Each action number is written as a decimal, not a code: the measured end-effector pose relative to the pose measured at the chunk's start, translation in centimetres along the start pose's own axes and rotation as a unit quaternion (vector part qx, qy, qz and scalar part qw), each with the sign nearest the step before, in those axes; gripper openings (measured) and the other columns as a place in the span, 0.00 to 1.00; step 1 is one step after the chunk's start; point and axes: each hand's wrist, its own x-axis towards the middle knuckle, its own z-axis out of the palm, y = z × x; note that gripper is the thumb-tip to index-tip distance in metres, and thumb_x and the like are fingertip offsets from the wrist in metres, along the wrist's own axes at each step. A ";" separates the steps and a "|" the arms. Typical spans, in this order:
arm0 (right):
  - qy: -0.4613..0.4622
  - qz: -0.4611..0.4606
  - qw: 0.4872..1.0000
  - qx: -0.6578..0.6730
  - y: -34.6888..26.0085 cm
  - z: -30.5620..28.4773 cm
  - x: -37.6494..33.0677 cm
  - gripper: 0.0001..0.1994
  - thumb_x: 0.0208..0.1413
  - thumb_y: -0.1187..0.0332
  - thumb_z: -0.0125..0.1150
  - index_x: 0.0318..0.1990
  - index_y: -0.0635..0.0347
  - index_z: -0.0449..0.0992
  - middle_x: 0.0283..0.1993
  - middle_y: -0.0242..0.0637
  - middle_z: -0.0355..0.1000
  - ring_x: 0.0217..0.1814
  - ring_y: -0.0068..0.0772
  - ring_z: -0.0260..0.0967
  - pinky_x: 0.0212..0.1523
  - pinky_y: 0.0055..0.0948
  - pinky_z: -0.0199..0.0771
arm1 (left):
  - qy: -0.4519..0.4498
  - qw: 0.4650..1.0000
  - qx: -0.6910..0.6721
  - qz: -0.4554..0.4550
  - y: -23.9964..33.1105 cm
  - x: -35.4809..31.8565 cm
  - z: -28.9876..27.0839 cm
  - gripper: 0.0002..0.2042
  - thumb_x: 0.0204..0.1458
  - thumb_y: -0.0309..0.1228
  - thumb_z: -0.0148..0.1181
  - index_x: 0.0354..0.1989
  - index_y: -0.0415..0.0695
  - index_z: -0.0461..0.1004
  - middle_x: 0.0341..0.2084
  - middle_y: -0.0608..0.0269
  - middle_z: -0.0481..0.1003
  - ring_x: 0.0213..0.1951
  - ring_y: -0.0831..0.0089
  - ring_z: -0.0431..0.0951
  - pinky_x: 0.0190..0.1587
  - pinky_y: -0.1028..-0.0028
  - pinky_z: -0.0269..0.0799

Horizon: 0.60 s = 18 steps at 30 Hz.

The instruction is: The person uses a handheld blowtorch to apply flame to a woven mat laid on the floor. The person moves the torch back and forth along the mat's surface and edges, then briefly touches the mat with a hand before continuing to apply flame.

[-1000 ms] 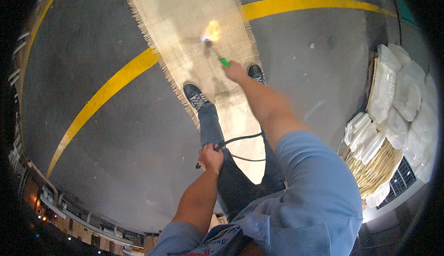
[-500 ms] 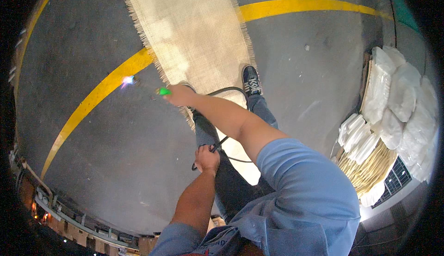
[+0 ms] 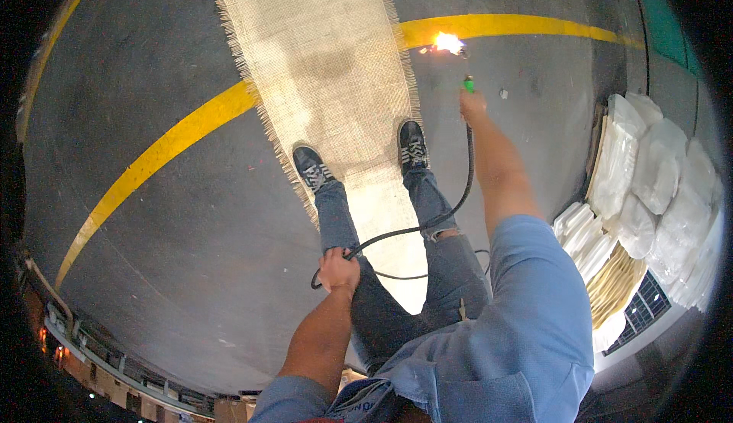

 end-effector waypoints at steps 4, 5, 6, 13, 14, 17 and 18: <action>-0.033 -0.014 0.998 0.049 -2.3 0.6 0.8 0.17 0.59 0.53 0.58 0.35 0.60 0.69 0.18 0.32 0.62 0.14 0.27 0.60 0.13 0.31 0.61 | 0.011 1.000 0.005 -0.010 0.1 0.0 -1.2 0.14 0.55 0.40 0.51 0.38 0.45 0.78 0.44 0.59 0.75 0.51 0.54 0.71 0.50 0.56 0.71; -0.045 -0.013 0.998 0.052 -1.9 1.6 0.5 0.18 0.59 0.52 0.57 0.34 0.60 0.69 0.18 0.33 0.62 0.14 0.27 0.61 0.13 0.31 0.62 | 0.002 1.000 0.007 -0.011 0.0 -0.1 -0.8 0.14 0.56 0.40 0.51 0.38 0.45 0.78 0.44 0.59 0.75 0.51 0.54 0.71 0.50 0.56 0.71; -0.064 -0.031 0.997 0.015 -1.6 3.0 -0.1 0.19 0.59 0.51 0.57 0.36 0.61 0.70 0.19 0.35 0.65 0.16 0.29 0.63 0.15 0.33 0.64 | -0.006 1.000 0.009 -0.014 -0.1 -0.1 -0.5 0.14 0.56 0.40 0.51 0.38 0.45 0.78 0.44 0.59 0.75 0.51 0.54 0.71 0.49 0.56 0.72; -0.221 -0.132 0.959 -0.117 -6.0 17.6 -9.2 0.26 0.58 0.51 0.57 0.54 0.66 0.71 0.38 0.48 0.75 0.29 0.36 0.73 0.31 0.38 0.74 | -0.038 0.999 0.019 -0.013 0.3 0.0 -0.3 0.14 0.56 0.40 0.50 0.43 0.47 0.77 0.48 0.61 0.73 0.54 0.55 0.69 0.51 0.55 0.71; -0.256 -0.166 0.940 -0.153 -6.8 19.0 -10.7 0.26 0.59 0.51 0.56 0.52 0.66 0.72 0.39 0.48 0.75 0.30 0.37 0.74 0.31 0.38 0.74 | -0.038 0.999 0.014 -0.008 0.6 0.0 -0.2 0.14 0.56 0.40 0.50 0.43 0.48 0.76 0.48 0.61 0.73 0.54 0.55 0.69 0.51 0.55 0.71; -0.293 -0.268 0.897 -0.194 -8.9 23.3 -17.7 0.27 0.59 0.49 0.55 0.51 0.68 0.71 0.42 0.55 0.74 0.42 0.47 0.73 0.44 0.44 0.73 | -0.030 0.999 0.009 -0.003 0.9 0.2 -0.4 0.14 0.56 0.41 0.50 0.43 0.48 0.76 0.48 0.61 0.73 0.54 0.54 0.68 0.52 0.55 0.71; -0.327 -0.375 0.829 -0.257 -9.1 23.6 -19.0 0.25 0.58 0.49 0.55 0.49 0.65 0.73 0.44 0.55 0.74 0.47 0.51 0.72 0.47 0.46 0.72 | -0.033 0.999 0.012 0.006 1.6 0.2 -0.3 0.14 0.55 0.41 0.51 0.43 0.48 0.76 0.48 0.61 0.73 0.54 0.54 0.68 0.52 0.56 0.71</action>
